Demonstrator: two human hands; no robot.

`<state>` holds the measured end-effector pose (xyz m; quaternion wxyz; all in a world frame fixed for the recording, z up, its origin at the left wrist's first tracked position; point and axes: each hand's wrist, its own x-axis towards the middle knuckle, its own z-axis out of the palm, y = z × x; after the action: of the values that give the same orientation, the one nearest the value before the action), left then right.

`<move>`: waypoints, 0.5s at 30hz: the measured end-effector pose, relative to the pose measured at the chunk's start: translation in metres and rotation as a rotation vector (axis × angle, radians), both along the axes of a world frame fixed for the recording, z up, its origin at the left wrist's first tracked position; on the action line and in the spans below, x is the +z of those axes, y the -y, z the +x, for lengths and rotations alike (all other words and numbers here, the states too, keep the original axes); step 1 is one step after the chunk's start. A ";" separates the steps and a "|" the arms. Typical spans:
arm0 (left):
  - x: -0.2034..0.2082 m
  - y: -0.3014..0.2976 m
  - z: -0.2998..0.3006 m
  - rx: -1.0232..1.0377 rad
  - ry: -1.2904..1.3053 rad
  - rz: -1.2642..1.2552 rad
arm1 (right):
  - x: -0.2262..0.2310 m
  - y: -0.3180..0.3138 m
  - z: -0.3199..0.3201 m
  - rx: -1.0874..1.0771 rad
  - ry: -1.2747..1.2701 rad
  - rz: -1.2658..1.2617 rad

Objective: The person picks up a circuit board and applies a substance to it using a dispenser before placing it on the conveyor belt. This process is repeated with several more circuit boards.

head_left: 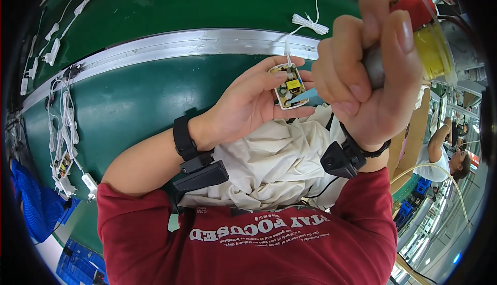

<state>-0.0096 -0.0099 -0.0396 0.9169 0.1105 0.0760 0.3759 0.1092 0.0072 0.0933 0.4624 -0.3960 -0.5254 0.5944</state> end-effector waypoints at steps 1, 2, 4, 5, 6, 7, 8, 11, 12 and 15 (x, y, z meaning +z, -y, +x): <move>0.000 0.000 -0.001 0.002 -0.001 0.000 | 0.001 0.000 0.000 0.004 0.000 0.001; 0.001 -0.001 -0.001 0.001 0.004 0.000 | 0.002 -0.001 -0.001 0.007 -0.001 0.003; 0.006 -0.003 -0.003 -0.002 0.003 0.005 | 0.003 -0.002 0.000 0.002 0.003 0.020; 0.008 -0.003 -0.003 -0.002 -0.005 0.011 | 0.005 -0.002 0.002 -0.006 0.011 0.035; 0.010 -0.002 -0.001 0.000 -0.020 0.003 | 0.007 -0.003 0.004 -0.015 0.019 0.051; 0.012 -0.001 0.002 0.003 -0.036 -0.004 | 0.010 -0.003 0.006 -0.023 0.025 0.069; 0.017 -0.005 0.000 0.015 -0.062 -0.004 | 0.014 -0.006 0.005 -0.025 0.021 0.094; 0.040 -0.026 0.006 0.052 -0.230 0.184 | 0.030 -0.010 0.001 -0.014 -0.008 0.167; 0.049 -0.034 0.007 0.068 -0.305 0.270 | 0.037 -0.008 0.001 -0.028 -0.001 0.157; 0.049 -0.069 0.016 0.212 -0.823 0.752 | 0.053 0.003 -0.006 -0.032 -0.001 0.156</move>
<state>0.0065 0.0591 0.0095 0.6666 0.5586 0.2987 0.3929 0.1029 0.0042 0.1462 0.5014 -0.3668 -0.5636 0.5444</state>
